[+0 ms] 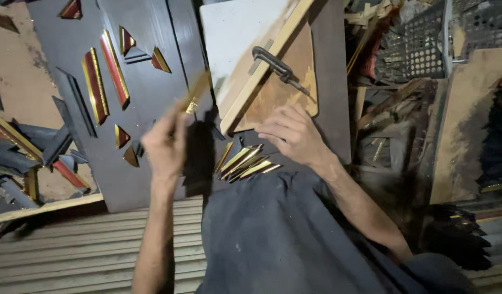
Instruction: The person sorts small decorative picture-frame molding offcuts on a cluttered workbench, picking up gold, red and black pieces one at a time and gathering them into a bundle in one hand. They then carry the bundle to another table and place it with other stacked molding pieces.
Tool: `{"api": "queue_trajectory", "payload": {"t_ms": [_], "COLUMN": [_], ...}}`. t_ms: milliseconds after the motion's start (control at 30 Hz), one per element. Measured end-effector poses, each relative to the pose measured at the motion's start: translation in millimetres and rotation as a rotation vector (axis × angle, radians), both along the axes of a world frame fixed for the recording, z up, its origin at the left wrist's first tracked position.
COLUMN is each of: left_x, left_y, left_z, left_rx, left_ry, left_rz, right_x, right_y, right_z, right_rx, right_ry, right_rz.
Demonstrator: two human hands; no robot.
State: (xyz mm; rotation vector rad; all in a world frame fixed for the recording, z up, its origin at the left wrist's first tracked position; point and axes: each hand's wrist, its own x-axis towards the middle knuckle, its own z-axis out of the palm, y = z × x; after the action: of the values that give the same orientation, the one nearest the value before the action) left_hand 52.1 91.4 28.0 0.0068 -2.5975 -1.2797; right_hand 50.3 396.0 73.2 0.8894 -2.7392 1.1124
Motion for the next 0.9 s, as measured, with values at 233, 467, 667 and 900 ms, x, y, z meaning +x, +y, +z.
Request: {"api": "queue_trajectory", "payload": {"t_ms": [233,467,667,900], "left_x": [-21,-34,-69,-53], "left_y": [48,28,-63,-117], "left_z": [9,28,30,-4], "left_rx": [0.041,-0.106,-0.522,-0.719], "left_ry": [-0.423,-0.323,-0.203,-0.096], "left_rz": [-0.109,-0.206,0.211,0.242], "right_x": [-37,-105,-215,-103], "right_y": [-18,-26,-43,-48], "right_z": [11,-42,-66,-15], "right_rx": [0.175,0.413,0.295,0.323], "right_ry": [0.176,0.433,0.266,0.200], "right_rz": [0.034,0.108,-0.023,0.110]}}
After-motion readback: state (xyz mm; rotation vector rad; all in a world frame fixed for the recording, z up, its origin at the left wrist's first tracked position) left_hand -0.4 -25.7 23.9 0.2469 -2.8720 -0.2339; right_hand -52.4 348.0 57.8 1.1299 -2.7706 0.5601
